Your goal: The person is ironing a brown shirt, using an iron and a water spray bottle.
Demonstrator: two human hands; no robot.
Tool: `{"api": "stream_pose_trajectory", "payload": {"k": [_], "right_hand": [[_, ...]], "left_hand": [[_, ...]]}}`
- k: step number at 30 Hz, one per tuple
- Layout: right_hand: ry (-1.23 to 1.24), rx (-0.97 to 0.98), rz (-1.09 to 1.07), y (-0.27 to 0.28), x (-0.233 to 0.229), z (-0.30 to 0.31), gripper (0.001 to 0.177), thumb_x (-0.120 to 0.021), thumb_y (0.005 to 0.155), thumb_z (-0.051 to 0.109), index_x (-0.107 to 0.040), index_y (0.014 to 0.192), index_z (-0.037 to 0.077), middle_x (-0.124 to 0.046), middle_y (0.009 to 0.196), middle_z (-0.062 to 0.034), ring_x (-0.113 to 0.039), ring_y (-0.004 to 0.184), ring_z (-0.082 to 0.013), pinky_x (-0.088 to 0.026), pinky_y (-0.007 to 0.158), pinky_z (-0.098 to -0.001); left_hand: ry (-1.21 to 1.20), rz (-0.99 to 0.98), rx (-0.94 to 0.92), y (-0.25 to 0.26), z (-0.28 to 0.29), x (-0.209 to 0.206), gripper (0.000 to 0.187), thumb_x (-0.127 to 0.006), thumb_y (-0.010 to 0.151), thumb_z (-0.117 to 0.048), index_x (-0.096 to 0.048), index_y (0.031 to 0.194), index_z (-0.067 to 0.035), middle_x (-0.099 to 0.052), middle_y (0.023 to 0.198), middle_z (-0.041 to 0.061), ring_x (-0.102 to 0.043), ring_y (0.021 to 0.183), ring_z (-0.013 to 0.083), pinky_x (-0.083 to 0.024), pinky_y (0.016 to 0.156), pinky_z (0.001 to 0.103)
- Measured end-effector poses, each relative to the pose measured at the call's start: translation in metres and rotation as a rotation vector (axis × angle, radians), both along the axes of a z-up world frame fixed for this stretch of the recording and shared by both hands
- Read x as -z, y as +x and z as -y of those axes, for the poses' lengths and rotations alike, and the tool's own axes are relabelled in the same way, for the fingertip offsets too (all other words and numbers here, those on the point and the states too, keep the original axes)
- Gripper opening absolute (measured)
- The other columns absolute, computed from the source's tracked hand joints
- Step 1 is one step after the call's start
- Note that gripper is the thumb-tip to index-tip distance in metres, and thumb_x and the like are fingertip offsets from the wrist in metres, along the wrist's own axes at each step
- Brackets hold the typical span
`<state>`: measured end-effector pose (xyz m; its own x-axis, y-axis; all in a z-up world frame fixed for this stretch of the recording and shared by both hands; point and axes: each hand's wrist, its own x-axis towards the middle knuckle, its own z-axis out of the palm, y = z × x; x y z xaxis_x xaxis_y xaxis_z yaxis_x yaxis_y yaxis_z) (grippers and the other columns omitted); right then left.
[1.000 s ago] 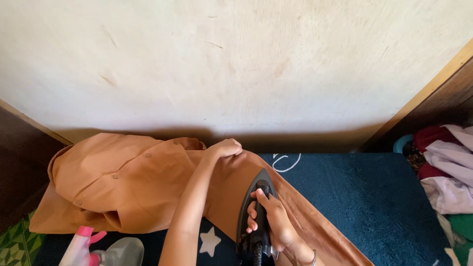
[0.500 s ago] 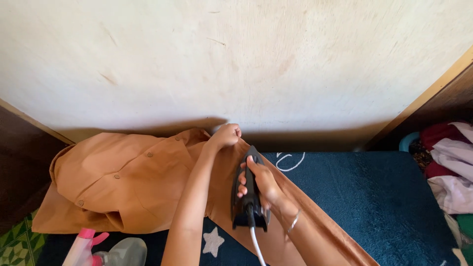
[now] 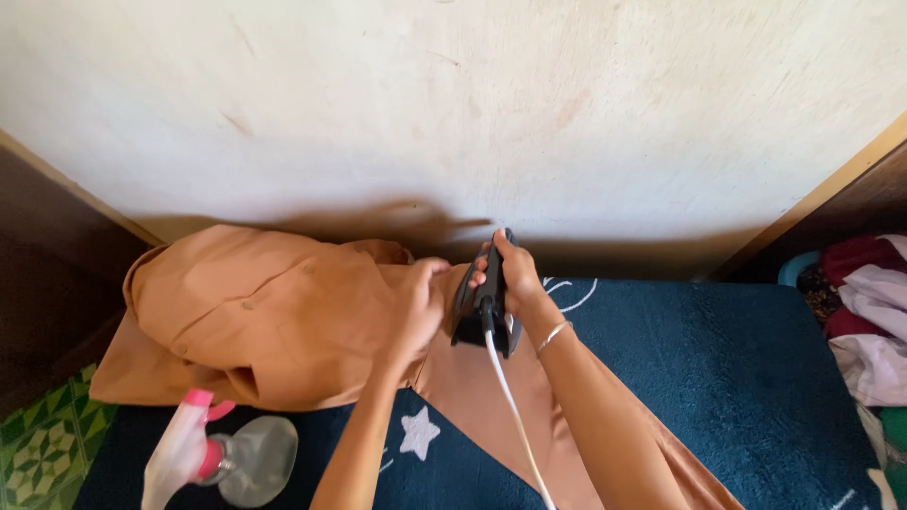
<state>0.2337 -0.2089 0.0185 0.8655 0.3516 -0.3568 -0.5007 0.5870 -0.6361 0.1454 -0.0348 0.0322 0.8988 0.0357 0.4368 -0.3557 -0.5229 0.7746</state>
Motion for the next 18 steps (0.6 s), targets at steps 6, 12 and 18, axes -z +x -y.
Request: {"api": "stream_pose_trajectory", "payload": {"k": [6, 12, 18], "right_hand": [[0.06, 0.098, -0.075, 0.007, -0.011, -0.01, 0.036, -0.048, 0.106, 0.044, -0.046, 0.098, 0.01, -0.05, 0.065, -0.009, -0.049, 0.051, -0.0211, -0.051, 0.053, -0.0405], [0.004, 0.01, -0.001, -0.038, -0.012, -0.007, 0.038, -0.044, 0.107, 0.047, -0.045, 0.101, 0.009, -0.052, 0.065, -0.0094, -0.049, 0.05, -0.0217, -0.051, 0.053, -0.0393], [-0.041, -0.069, -0.079, -0.157, -0.054, -0.015, 0.036, -0.046, 0.107, 0.043, -0.046, 0.105, 0.007, -0.051, 0.064, -0.01, -0.051, 0.047, -0.0209, -0.052, 0.051, -0.0393]], "left_hand": [[0.433, 0.219, -0.142, -0.107, 0.005, -0.001, 0.045, -0.056, 0.075, 0.01, -0.06, 0.118, -0.003, -0.064, 0.124, 0.018, -0.061, 0.119, 0.043, -0.043, 0.101, 0.054], [0.099, 0.094, -0.206, -0.126, -0.036, 0.038, 0.034, -0.048, 0.093, 0.011, -0.055, 0.124, -0.003, -0.063, 0.133, 0.015, -0.066, 0.119, 0.0322, -0.05, 0.106, 0.045], [0.196, 0.204, -0.253, -0.127, -0.034, 0.027, 0.033, -0.048, 0.087, 0.013, -0.059, 0.114, -0.002, -0.069, 0.123, 0.016, -0.063, 0.126, 0.037, -0.042, 0.113, 0.049]]}}
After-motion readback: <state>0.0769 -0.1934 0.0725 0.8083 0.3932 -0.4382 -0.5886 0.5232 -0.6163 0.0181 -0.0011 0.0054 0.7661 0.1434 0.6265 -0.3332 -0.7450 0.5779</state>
